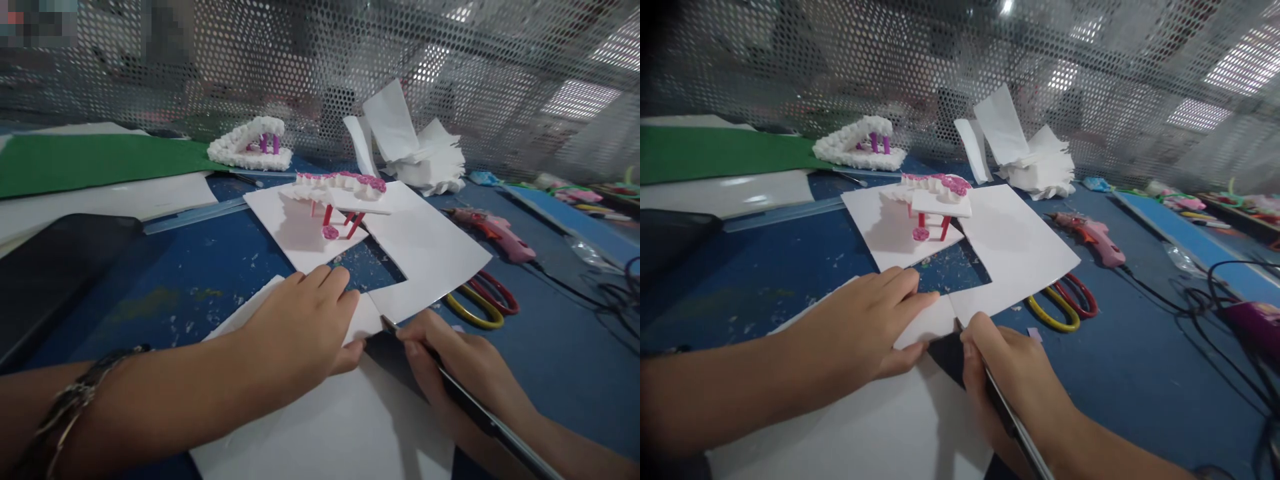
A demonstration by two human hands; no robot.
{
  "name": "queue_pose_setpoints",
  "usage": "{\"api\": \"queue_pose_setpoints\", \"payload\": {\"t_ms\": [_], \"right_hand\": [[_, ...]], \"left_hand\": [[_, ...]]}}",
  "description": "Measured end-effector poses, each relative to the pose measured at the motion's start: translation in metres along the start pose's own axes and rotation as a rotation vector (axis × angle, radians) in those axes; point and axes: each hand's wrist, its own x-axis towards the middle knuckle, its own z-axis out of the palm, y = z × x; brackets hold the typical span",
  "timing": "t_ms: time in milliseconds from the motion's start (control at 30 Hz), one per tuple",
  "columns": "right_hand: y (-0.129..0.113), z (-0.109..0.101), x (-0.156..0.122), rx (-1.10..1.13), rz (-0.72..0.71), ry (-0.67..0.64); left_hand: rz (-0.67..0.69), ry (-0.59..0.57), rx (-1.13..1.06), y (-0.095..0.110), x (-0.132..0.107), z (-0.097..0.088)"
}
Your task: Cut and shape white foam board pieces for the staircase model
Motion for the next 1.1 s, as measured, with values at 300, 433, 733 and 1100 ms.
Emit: {"api": "queue_pose_setpoints", "payload": {"t_ms": [300, 433, 733, 1100], "right_hand": [[0.002, -0.001, 0.001, 0.035, -0.052, -0.009], [0.002, -0.002, -0.001, 0.044, -0.058, -0.021], [0.011, -0.008, -0.008, 0.167, 0.121, 0.19], [0.052, -0.028, 0.03, 0.134, -0.241, -0.183]], "left_hand": [[-0.001, 0.017, 0.001, -0.001, 0.001, 0.001], [0.005, 0.025, 0.007, -0.001, 0.001, 0.001], [-0.011, 0.01, -0.053, -0.005, -0.002, 0.0], [-0.18, 0.052, -0.56, -0.01, -0.005, -0.003]]}}
